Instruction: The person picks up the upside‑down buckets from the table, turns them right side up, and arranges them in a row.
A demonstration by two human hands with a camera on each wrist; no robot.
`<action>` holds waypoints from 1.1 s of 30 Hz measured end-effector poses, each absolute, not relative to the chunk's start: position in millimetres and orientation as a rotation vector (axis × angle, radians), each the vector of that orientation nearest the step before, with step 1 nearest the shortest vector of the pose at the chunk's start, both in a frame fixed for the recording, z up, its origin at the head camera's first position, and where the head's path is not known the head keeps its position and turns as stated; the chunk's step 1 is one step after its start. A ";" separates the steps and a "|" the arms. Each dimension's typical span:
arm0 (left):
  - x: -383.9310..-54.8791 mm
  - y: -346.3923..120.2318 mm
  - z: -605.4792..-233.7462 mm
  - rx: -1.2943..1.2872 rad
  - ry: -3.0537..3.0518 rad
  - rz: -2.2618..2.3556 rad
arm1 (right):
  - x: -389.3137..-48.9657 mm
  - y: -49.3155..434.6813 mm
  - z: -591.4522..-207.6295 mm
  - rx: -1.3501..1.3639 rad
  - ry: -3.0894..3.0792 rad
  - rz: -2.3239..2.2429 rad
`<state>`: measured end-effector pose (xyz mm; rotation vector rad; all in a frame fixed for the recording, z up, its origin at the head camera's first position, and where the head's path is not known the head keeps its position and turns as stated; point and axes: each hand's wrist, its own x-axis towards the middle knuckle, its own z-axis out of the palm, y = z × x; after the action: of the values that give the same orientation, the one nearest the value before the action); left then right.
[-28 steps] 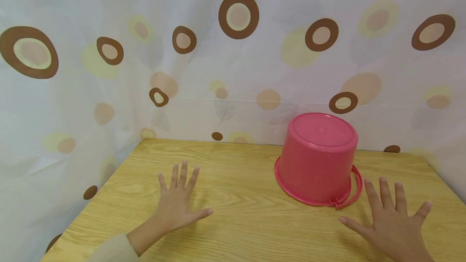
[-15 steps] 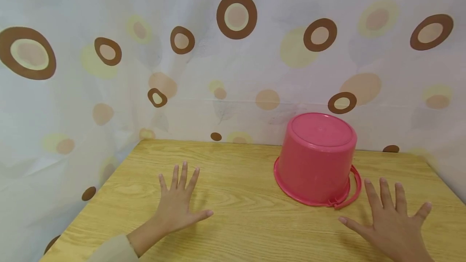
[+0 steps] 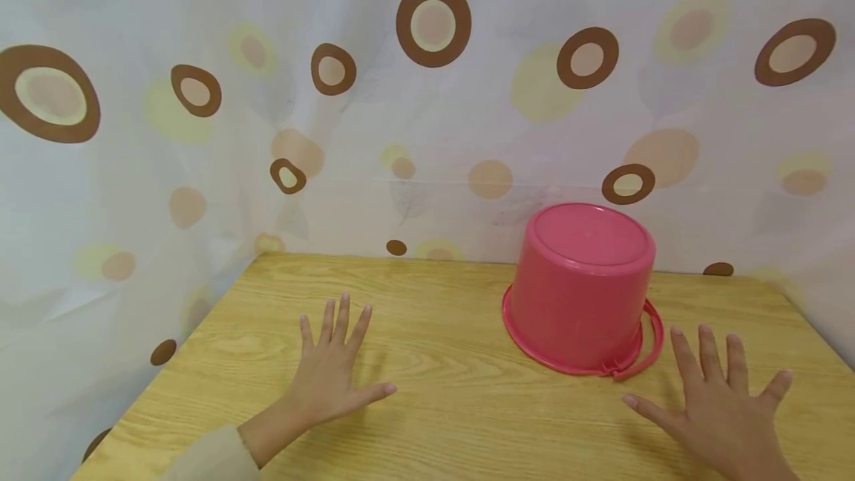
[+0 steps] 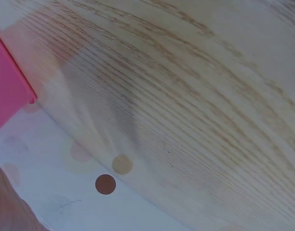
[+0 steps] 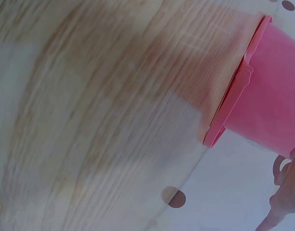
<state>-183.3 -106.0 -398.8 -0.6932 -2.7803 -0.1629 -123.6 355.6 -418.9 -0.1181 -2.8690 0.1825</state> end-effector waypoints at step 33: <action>-187.9 -66.8 -403.7 -0.761 -2.914 -0.133 | -125.2 358.2 -423.7 -0.112 -2.919 0.223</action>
<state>-187.9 -66.8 -403.7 -0.7608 -2.9142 -0.1331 -125.2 358.2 -423.7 -0.1116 -2.9193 0.2233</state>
